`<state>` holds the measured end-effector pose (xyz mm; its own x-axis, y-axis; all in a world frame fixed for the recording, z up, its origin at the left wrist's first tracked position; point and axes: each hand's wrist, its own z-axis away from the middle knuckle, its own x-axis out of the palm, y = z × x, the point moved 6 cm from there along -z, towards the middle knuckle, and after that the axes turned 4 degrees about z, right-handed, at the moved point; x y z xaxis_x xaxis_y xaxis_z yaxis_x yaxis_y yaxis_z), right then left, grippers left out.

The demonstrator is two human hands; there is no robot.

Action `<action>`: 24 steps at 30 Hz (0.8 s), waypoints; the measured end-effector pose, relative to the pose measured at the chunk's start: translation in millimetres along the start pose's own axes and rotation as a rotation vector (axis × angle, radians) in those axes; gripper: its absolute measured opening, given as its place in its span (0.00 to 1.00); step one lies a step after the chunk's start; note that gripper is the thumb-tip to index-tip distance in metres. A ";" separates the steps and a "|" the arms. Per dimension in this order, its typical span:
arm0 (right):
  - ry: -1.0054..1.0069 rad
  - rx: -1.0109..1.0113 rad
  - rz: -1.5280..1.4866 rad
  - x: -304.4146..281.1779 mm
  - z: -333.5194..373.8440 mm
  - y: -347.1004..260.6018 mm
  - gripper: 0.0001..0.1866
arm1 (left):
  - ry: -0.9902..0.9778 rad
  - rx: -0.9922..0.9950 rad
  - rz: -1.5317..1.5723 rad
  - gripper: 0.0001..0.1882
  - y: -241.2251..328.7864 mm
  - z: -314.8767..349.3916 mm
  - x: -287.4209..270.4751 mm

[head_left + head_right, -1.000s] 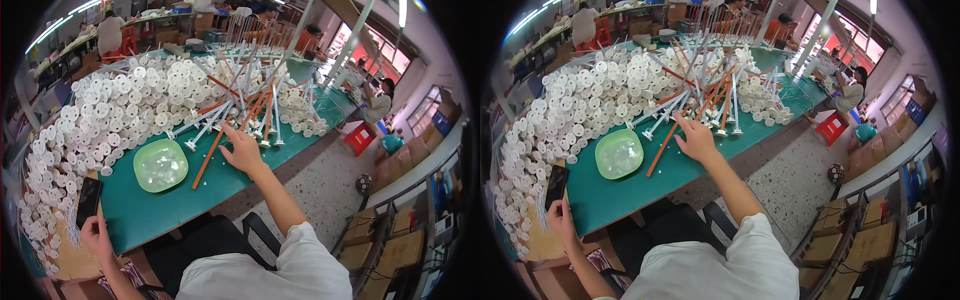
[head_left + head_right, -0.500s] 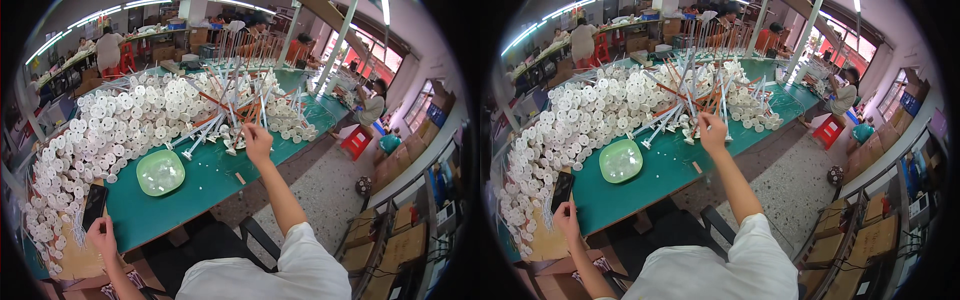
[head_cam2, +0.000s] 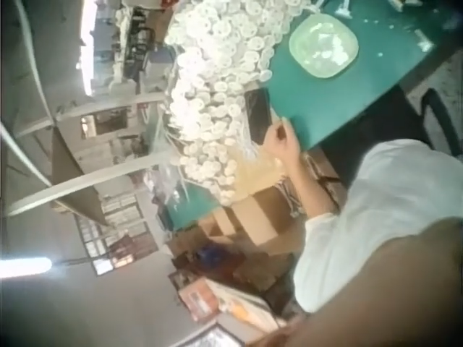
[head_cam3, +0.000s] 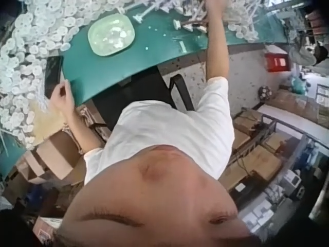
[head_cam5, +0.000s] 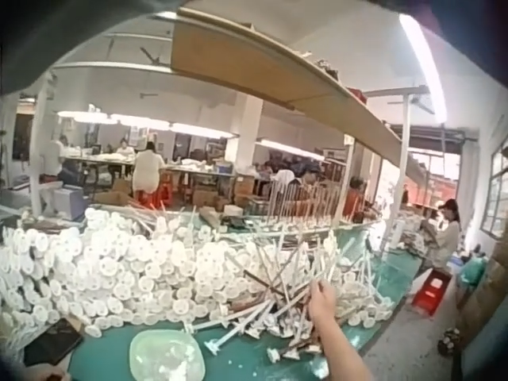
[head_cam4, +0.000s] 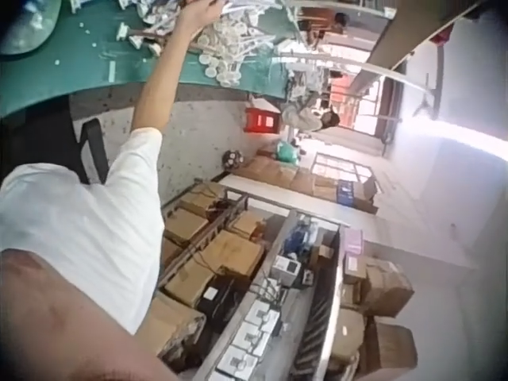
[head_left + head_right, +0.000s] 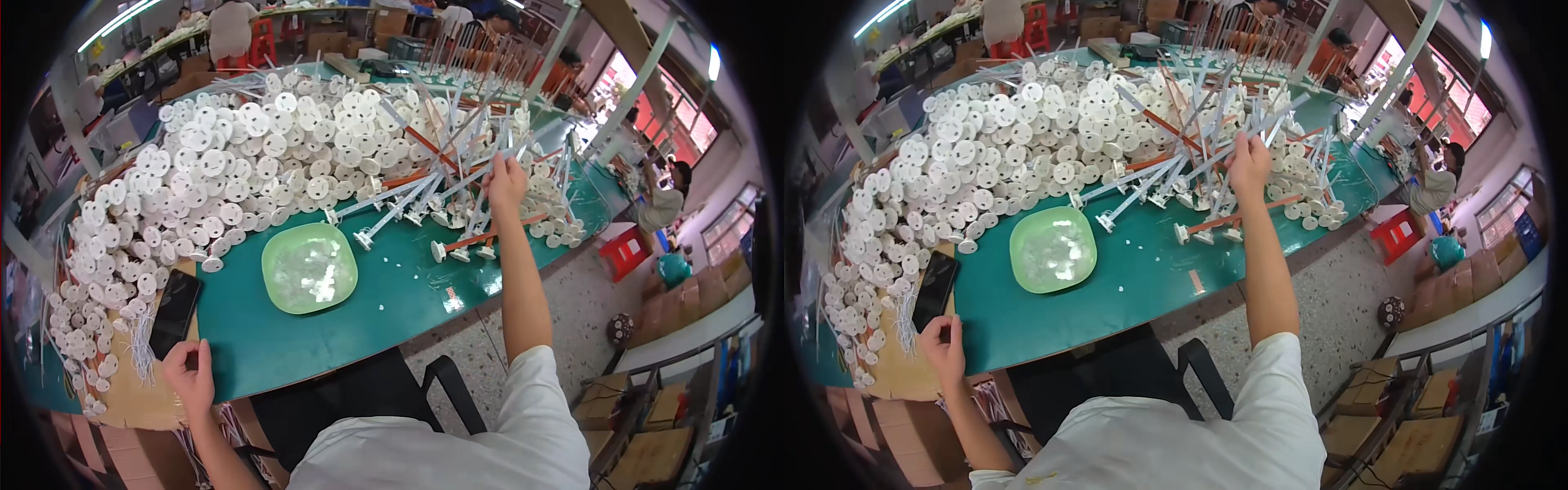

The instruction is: Assemble and bundle plastic decorative light components at a factory workbench.

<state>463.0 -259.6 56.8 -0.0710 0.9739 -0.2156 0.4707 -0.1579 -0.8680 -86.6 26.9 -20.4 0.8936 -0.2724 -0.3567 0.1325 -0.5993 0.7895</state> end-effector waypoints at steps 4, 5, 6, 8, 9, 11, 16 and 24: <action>0.237 -0.332 0.519 14.3 -16.4 1.0 0.20 | -0.012 0.090 -0.072 0.08 6.1 -6.7 13.8; 0.235 -0.332 0.504 30.2 -11.6 -11.7 0.20 | 0.005 0.055 -0.101 0.08 8.7 -2.6 1.9; 0.173 -0.302 0.488 45.1 -9.4 -23.5 0.20 | 0.022 0.020 -0.131 0.08 9.6 0.4 -6.2; 0.113 -0.263 0.497 49.8 -4.3 -45.0 0.20 | 0.028 0.037 -0.143 0.08 5.5 0.8 -7.1; 0.120 -0.178 0.413 43.2 -4.5 -48.4 0.19 | 0.008 0.018 -0.124 0.08 4.6 0.8 -4.1; 0.186 -0.128 0.238 25.7 -13.7 -40.9 0.19 | -0.018 0.005 -0.096 0.08 4.4 -1.9 4.1; -0.011 0.001 0.300 45.9 0.0 -23.3 0.19 | -0.054 0.025 -0.098 0.07 5.3 -3.5 5.5; -0.201 0.133 -0.413 49.6 77.2 -75.5 0.12 | -0.371 0.340 0.044 0.04 118.8 -31.7 63.1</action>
<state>356.1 -211.9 77.2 -0.4034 0.9108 0.0881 0.2519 0.2031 -0.9462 -0.9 -37.5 66.7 0.6742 -0.5150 -0.5294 -0.1038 -0.7757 0.6225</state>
